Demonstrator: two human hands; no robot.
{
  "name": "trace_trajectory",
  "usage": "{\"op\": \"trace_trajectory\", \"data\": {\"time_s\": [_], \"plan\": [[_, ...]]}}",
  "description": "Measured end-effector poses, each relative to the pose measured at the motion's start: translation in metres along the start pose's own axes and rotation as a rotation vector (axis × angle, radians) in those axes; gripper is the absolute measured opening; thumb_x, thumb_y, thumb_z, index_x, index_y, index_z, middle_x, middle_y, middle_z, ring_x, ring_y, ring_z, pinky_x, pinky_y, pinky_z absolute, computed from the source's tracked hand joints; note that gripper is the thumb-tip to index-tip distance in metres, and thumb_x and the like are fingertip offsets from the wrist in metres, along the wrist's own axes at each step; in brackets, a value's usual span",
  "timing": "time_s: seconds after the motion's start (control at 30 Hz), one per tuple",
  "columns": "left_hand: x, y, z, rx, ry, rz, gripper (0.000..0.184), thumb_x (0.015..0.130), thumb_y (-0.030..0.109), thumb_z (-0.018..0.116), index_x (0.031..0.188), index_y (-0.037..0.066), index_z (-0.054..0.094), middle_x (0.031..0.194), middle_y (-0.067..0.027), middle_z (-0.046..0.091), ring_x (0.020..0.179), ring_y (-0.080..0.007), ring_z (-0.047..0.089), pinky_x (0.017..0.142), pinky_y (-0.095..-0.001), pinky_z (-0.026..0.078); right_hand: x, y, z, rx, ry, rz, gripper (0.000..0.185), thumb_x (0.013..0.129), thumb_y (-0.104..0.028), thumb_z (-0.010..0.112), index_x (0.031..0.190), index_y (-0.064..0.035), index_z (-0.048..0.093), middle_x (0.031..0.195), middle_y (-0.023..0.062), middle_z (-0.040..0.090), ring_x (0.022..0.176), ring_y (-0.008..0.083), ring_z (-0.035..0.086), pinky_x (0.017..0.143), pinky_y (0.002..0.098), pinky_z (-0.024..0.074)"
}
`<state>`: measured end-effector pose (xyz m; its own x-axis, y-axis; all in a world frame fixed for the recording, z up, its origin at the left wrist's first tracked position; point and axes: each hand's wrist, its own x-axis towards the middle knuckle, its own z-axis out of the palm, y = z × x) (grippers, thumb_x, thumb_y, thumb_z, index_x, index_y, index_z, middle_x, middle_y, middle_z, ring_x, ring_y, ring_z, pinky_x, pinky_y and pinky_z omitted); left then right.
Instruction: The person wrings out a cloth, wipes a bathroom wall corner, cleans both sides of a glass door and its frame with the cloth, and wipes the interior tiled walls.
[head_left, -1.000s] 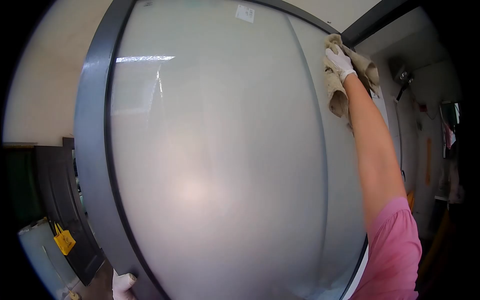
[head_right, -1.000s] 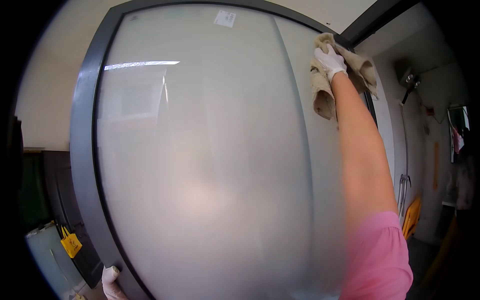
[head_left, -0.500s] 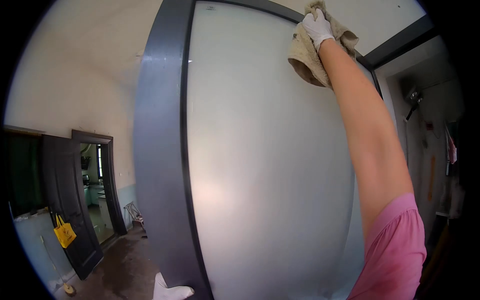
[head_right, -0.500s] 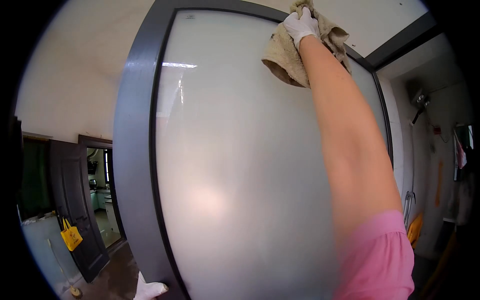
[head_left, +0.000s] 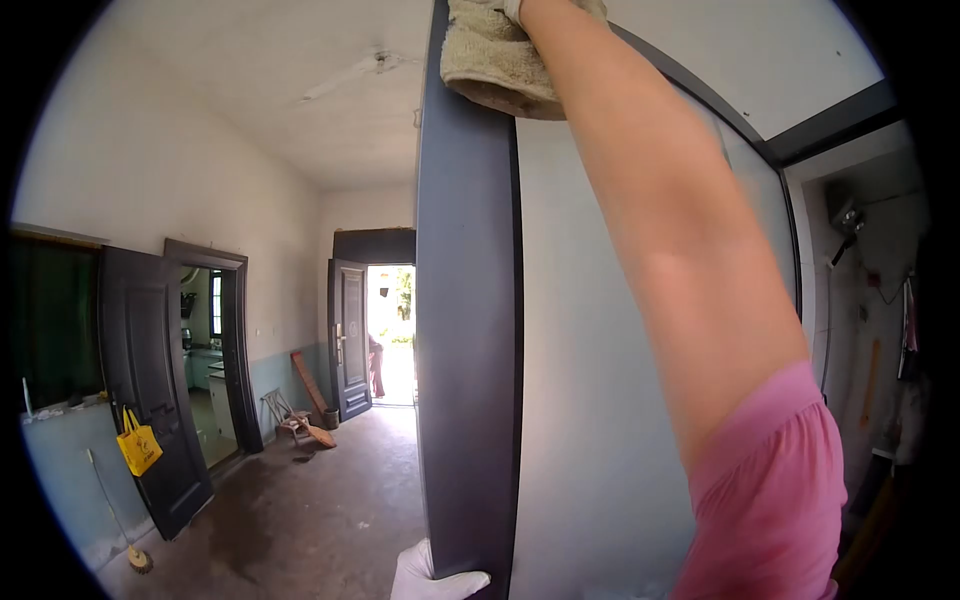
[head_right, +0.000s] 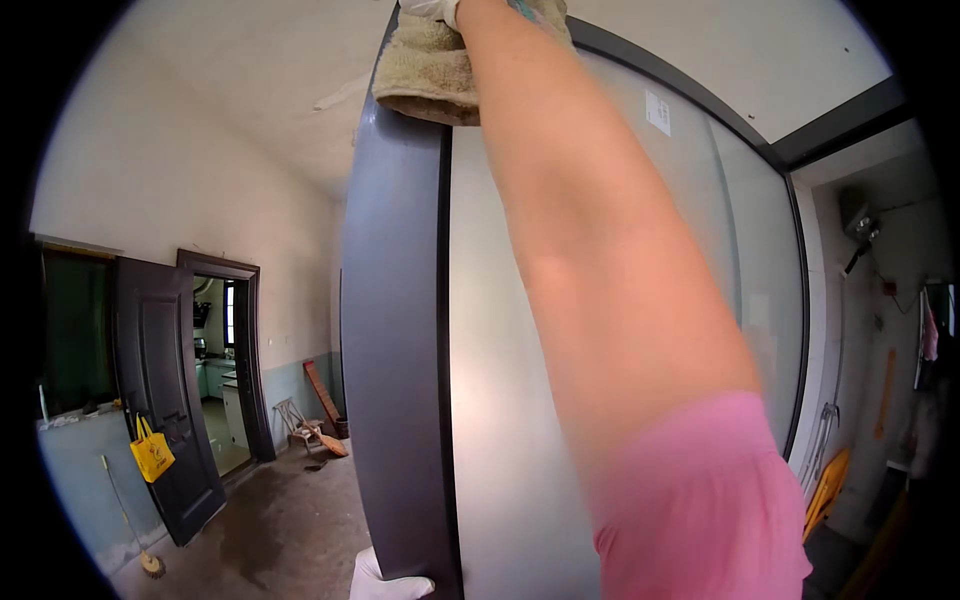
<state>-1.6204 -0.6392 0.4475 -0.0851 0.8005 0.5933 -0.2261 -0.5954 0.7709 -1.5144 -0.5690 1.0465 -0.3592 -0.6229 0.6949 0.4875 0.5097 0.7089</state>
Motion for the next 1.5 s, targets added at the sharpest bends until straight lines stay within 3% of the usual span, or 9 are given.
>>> {"op": "trace_trajectory", "data": {"time_s": [0.23, 0.27, 0.37, 0.5, 0.57, 0.63, 0.8, 1.1, 1.5], "plan": [[0.000, -0.004, 0.001, 0.028, -0.062, 0.038, 0.049, 0.077, 0.013, 0.073, 0.121, -0.001, 0.056, 0.110, -0.0054, 0.063, 0.097, -0.0163, 0.059, 0.086, -0.0308, 0.048, -0.074, -0.075, -0.010, -0.324, -0.026, -0.205, 0.060, 0.088, -0.039, 0.038, 0.135, -0.0025, 0.044, 0.141, 0.0213, 0.042, 0.132, 0.0342, 0.038, 0.110, 0.0380, 0.0287], [0.000, -0.002, 0.009, -0.096, 0.022, -0.018, 0.044, 0.071, 0.009, 0.074, 0.110, -0.006, 0.061, 0.095, -0.0142, 0.068, 0.085, -0.0236, 0.067, 0.078, -0.0342, 0.055, -0.104, -0.104, -0.026, -0.799, -0.130, -0.467, 0.033, 0.087, -0.028, 0.048, 0.109, -0.0100, 0.063, 0.112, 0.0122, 0.063, 0.105, 0.0293, 0.058, 0.076, 0.0452, 0.0500], [0.000, -0.008, 0.005, -0.082, 0.020, 0.030, 0.045, 0.073, 0.016, 0.077, 0.110, -0.005, 0.062, 0.094, -0.0128, 0.069, 0.086, -0.0231, 0.067, 0.082, -0.0339, 0.054, -0.204, -0.208, -0.059, 0.220, -0.083, 0.028, 0.038, 0.081, -0.033, 0.055, 0.108, -0.0067, 0.060, 0.108, 0.0188, 0.059, 0.103, 0.0343, 0.055, 0.089, 0.0470, 0.0424], [-0.001, -0.044, -0.019, -0.248, -0.156, 0.155, 0.075, 0.078, 0.040, 0.073, 0.131, -0.005, 0.045, 0.121, -0.0157, 0.058, 0.107, -0.0263, 0.060, 0.092, -0.0371, 0.050, -0.310, -0.315, -0.104, 0.562, -0.409, -0.056, 0.047, 0.084, -0.014, 0.053, 0.127, 0.0033, 0.046, 0.129, 0.0227, 0.046, 0.126, 0.0350, 0.040, 0.109, 0.0421, 0.0304], [0.006, -0.052, -0.020, 0.344, 0.204, 0.432, 0.081, 0.080, 0.048, 0.068, 0.137, -0.001, 0.038, 0.131, -0.0163, 0.048, 0.119, -0.0263, 0.051, 0.099, -0.0356, 0.044, -0.348, -0.312, -0.092, 0.231, -0.300, -0.444, 0.037, 0.087, -0.015, 0.046, 0.117, 0.0026, 0.057, 0.118, 0.0192, 0.056, 0.116, 0.0338, 0.051, 0.100, 0.0474, 0.0423], [0.007, -0.051, -0.023, 0.100, 0.142, 0.381, 0.085, 0.080, 0.055, 0.065, 0.139, 0.000, 0.036, 0.135, -0.0165, 0.045, 0.123, -0.0264, 0.047, 0.102, -0.0361, 0.041, -0.328, -0.300, -0.100, 0.612, -0.197, -0.122, 0.033, 0.081, -0.014, 0.051, 0.106, 0.0037, 0.062, 0.109, 0.0193, 0.060, 0.113, 0.0358, 0.051, 0.093, 0.0483, 0.0473], [0.003, -0.044, 0.007, -0.130, 0.163, 0.289, 0.057, 0.083, 0.039, 0.069, 0.123, 0.002, 0.054, 0.112, -0.0097, 0.062, 0.097, -0.0216, 0.062, 0.087, -0.0389, 0.052, -0.248, -0.196, -0.088, 0.357, -0.250, 0.110, 0.022, 0.077, -0.020, 0.052, 0.075, -0.0015, 0.063, 0.076, 0.0193, 0.061, 0.075, 0.0370, 0.060, 0.072, 0.0477, 0.0489], [0.002, -0.070, -0.045, 0.025, 0.606, 0.165, 0.055, 0.081, 0.028, 0.066, 0.125, -0.001, 0.052, 0.124, -0.0081, 0.054, 0.114, -0.0249, 0.049, 0.103, -0.0385, 0.037, -0.277, 0.067, -0.143, -0.123, -0.083, 0.407, 0.069, 0.083, -0.046, 0.047, 0.137, -0.0033, 0.041, 0.142, 0.0198, 0.041, 0.134, 0.0324, 0.036, 0.111, 0.0368, 0.0282], [0.023, -0.061, 0.085, 0.332, 1.073, 0.091, 0.088, 0.086, 0.066, 0.047, 0.148, 0.009, 0.022, 0.155, -0.0122, 0.019, 0.140, -0.0320, 0.022, 0.114, -0.0467, 0.018, -0.488, 0.357, -0.305, -0.184, -0.009, 0.687, 0.068, 0.082, -0.046, 0.052, 0.138, -0.0090, 0.042, 0.136, 0.0171, 0.048, 0.128, 0.0307, 0.041, 0.106, 0.0358, 0.0332]]}}
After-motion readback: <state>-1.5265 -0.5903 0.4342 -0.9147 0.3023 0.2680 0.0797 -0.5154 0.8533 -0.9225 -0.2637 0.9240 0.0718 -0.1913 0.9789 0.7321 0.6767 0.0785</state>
